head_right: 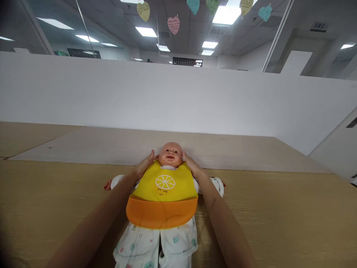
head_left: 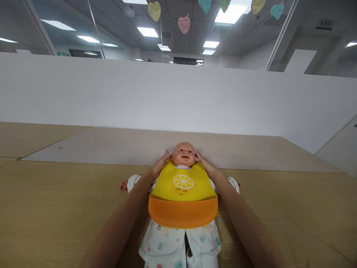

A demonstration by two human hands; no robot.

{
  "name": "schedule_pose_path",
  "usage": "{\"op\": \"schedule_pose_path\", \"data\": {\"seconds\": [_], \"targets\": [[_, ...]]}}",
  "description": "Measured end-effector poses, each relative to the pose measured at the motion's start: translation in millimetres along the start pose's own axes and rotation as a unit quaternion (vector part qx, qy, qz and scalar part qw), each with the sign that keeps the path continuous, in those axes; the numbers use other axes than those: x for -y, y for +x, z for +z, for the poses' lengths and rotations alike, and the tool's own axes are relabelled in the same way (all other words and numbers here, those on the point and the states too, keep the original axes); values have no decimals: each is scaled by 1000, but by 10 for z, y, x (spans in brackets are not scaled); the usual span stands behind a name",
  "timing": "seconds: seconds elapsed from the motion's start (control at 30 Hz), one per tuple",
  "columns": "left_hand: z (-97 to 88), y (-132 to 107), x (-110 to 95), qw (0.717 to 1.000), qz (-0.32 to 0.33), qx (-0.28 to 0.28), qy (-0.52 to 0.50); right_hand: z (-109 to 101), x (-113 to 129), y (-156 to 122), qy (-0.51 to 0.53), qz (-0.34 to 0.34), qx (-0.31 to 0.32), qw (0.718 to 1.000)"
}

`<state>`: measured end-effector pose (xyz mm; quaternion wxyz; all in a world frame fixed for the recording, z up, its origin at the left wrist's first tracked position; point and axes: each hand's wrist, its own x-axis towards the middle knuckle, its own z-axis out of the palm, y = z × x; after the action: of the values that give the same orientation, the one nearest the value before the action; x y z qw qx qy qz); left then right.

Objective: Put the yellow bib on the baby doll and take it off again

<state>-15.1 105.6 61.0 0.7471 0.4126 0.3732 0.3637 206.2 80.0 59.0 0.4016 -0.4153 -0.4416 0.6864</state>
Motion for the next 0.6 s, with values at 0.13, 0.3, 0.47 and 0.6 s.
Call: {"op": "schedule_pose_path", "data": {"seconds": [0.13,0.3,0.47,0.6], "targets": [[114,-185,-54,1000,16,-5,-13,-18,90,-94,8,-26,-45,999],[106,-287,-61,999,35,-27,-7,6,173,-249,5,-65,1,998],[82,-256,11,998,21,-51,-14,44,172,-264,45,-7,51,998],[99,-206,93,999,26,-17,-15,45,116,-217,60,-7,42,997]]}}
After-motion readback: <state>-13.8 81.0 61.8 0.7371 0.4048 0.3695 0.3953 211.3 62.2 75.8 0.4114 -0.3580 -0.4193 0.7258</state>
